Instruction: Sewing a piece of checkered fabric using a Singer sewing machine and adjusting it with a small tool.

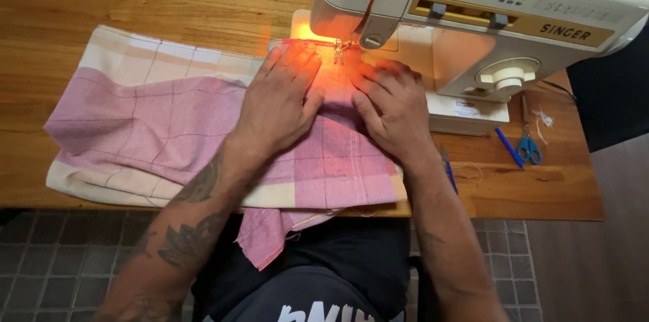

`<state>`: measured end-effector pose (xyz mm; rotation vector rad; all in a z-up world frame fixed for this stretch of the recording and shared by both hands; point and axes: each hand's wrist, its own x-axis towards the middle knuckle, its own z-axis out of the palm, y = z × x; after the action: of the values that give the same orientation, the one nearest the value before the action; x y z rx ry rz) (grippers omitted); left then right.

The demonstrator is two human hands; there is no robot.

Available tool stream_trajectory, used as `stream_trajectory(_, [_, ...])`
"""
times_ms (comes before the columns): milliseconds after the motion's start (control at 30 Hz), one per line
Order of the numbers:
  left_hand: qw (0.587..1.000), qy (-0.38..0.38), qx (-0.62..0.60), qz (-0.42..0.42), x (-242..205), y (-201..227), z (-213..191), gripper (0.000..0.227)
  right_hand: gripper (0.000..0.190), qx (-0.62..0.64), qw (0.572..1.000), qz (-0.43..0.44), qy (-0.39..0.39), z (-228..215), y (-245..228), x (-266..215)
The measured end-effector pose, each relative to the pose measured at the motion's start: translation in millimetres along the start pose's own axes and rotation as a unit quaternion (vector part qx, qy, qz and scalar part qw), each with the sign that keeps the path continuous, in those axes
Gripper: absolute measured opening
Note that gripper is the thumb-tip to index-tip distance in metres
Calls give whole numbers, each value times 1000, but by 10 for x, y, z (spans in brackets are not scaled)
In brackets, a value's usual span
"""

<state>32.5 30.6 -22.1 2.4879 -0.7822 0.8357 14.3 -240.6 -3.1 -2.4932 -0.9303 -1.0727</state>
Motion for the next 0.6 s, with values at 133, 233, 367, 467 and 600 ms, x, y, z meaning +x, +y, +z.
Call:
stream_trajectory(133, [1000,-24,-6,-6,62,-16,-19,58,31,-6,1000,-3,6,18,16,-7])
stream_trajectory(233, [999,-38,-10,-6,101,-43,-42,58,31,1,1000,-5,8,8,-8,-2])
stream_trajectory(367, [996,-87,-13,-11,165,-66,-145,63,27,19,1000,-18,6,-47,-34,17])
stream_trajectory(467, [993,-112,-23,-17,189,-48,-203,67,29,15,1000,-16,9,-7,5,-18])
stream_trajectory(600, [995,-92,-16,-17,127,27,-173,66,30,11,1000,-10,16,28,16,-40])
